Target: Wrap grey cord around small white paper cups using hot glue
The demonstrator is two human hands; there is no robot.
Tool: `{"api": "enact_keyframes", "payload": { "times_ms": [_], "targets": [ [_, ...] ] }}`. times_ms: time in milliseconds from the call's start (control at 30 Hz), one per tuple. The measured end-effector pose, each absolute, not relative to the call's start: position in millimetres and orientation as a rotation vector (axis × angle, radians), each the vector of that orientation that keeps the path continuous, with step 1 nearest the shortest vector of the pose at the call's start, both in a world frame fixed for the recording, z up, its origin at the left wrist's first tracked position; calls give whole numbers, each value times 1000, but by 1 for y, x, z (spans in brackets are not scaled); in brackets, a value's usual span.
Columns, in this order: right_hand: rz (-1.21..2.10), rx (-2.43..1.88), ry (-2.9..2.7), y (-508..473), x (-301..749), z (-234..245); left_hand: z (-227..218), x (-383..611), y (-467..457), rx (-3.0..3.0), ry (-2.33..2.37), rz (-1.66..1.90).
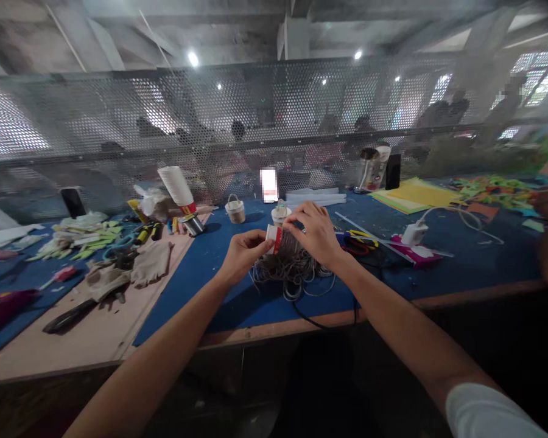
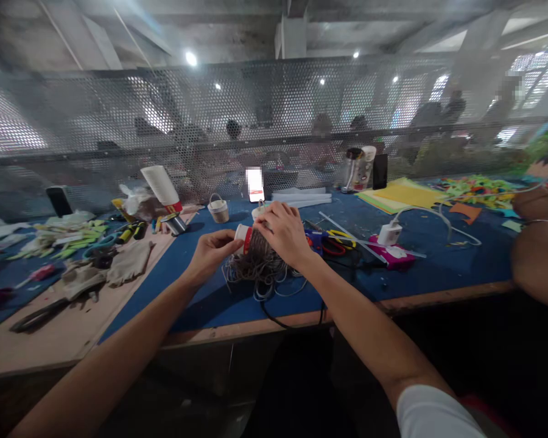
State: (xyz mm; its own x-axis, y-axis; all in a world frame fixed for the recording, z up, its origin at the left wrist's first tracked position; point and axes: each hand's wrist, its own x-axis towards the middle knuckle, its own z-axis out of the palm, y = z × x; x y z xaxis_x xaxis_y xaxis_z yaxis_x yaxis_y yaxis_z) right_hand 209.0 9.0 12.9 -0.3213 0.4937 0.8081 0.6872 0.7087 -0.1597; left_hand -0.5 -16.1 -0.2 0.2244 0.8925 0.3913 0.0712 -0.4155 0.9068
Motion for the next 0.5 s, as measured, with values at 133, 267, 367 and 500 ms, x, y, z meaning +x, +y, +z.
{"api": "enact_keyframes", "payload": {
  "times_ms": [133,267,367,500],
  "targets": [
    [-286,-907,-1989,11,209,12,0,-1,-16,1697,888,1265],
    [-260,-899,-1978,12,209,12,-1,-1,-15,1682,898,1265],
    [-189,-865,-1940,13,210,14,-2,0,-13,1662,936,1309],
    [-90,-795,-1915,13,211,15,-3,0,-10,1597,968,1391]
  ]
}}
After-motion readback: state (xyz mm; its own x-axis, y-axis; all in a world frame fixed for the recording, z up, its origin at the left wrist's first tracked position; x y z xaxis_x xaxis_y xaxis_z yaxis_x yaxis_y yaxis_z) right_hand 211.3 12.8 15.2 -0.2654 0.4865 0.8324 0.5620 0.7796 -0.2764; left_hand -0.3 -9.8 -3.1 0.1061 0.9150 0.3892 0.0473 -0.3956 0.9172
